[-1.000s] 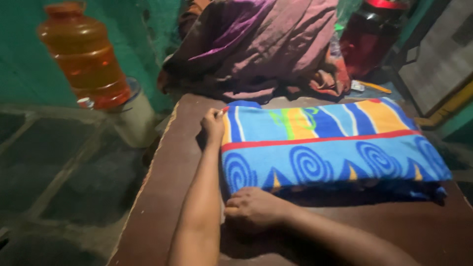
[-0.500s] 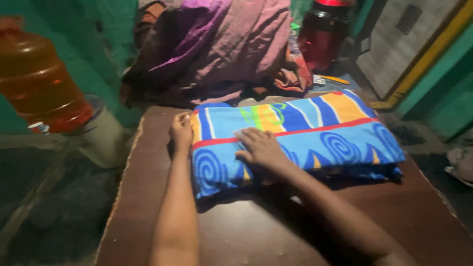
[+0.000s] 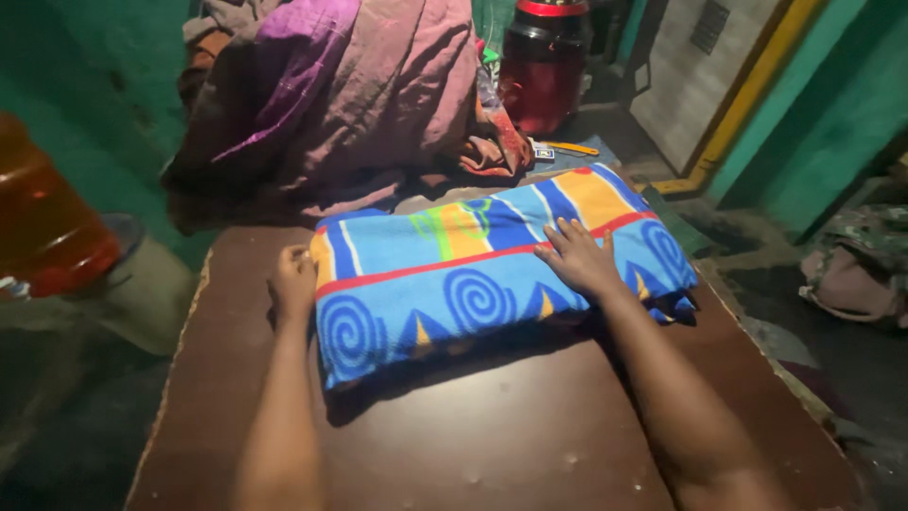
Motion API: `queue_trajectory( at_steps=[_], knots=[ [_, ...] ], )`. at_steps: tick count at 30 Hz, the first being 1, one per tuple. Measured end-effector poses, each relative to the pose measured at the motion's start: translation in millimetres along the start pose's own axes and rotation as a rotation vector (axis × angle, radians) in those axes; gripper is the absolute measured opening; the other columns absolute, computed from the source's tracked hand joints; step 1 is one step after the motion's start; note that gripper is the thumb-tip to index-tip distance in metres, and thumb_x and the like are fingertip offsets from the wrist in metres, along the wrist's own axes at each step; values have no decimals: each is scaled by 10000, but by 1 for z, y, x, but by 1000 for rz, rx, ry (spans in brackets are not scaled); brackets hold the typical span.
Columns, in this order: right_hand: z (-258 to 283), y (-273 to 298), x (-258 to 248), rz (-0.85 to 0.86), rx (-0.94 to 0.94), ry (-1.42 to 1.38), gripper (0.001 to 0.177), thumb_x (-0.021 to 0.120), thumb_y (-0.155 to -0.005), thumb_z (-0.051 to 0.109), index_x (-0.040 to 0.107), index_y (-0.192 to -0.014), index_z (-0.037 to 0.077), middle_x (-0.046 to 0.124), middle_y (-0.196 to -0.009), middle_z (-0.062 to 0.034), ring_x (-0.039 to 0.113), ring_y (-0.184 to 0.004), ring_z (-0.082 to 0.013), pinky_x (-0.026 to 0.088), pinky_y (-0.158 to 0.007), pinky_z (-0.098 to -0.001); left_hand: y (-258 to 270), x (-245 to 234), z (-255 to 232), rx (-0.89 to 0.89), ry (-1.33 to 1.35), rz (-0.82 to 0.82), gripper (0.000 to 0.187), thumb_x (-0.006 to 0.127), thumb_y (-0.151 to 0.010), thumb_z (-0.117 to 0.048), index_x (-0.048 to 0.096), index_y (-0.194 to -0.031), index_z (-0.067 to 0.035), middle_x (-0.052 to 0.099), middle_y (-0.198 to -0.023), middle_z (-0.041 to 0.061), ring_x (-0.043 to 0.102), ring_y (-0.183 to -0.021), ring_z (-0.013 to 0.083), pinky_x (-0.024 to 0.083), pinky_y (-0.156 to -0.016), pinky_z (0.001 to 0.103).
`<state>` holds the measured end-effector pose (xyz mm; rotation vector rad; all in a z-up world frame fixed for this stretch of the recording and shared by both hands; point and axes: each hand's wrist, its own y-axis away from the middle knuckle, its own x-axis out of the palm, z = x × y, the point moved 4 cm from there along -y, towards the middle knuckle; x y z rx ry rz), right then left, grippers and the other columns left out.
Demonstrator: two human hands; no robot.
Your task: The person folds a patterned blue blanket by hand and then unfolds and arranges a large purple and yellow quilt.
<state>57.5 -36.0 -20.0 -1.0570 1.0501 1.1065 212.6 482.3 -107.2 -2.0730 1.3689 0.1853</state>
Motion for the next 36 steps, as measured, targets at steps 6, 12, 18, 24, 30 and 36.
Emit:
queue_trajectory(
  at_steps=[6, 12, 18, 24, 30, 36],
  knots=[
    [3, 6, -10, -29, 0, -21, 687, 447, -944, 661, 482, -1509, 271, 329, -1647, -64, 265, -1530, -254, 108, -1165, -729, 23, -10, 1, -464, 229, 393, 707, 457, -1078, -624, 709, -1101, 36, 724, -905, 218, 695, -862, 310, 550, -770, 462],
    [-9, 2, 1, -60, -23, -25, 678, 446, -950, 649, 516, -1486, 242, 357, -1638, -83, 292, -1522, -264, 143, -1146, -740, 88, -57, -128, -625, 560, 769, 677, 707, -827, -445, 529, -1387, -109, 731, -1187, 108, 718, -1079, 259, 599, -893, 413],
    [-83, -38, 18, -53, -25, -678, 507, 593, -1064, 564, 718, -1298, 132, 760, -1280, -181, 725, -1234, -269, 526, -1133, -534, 56, -71, -142, -338, 506, 661, 749, 811, -758, -208, 525, -1425, -23, 698, -1221, 153, 709, -1065, 261, 593, -921, 414],
    [-146, -6, -9, -509, 272, -105, 557, 789, -779, 436, 718, -1234, 124, 660, -1303, -201, 576, -1247, -434, 451, -983, -586, -3, -86, -197, -206, 246, 631, 742, 832, -755, -180, 506, -1406, -37, 683, -1207, 115, 680, -1057, 203, 558, -928, 377],
    [-174, -38, 8, -232, 152, -411, 751, 781, -813, 563, 656, -1309, 13, 665, -1290, -257, 629, -1230, -392, 478, -1050, -438, -19, -69, -335, 147, 368, 799, 640, 750, -857, -290, 535, -1393, -15, 667, -1219, 60, 651, -1088, 128, 539, -954, 317],
    [-175, -27, -7, -122, 151, -521, 730, 737, -831, 590, 683, -1308, 40, 687, -1278, -220, 658, -1203, -331, 497, -1035, -417, 18, 58, -461, 291, 172, 841, 690, 800, -777, -285, 491, -1358, -78, 666, -1077, 65, 663, -940, 139, 572, -790, 325]
  ],
)
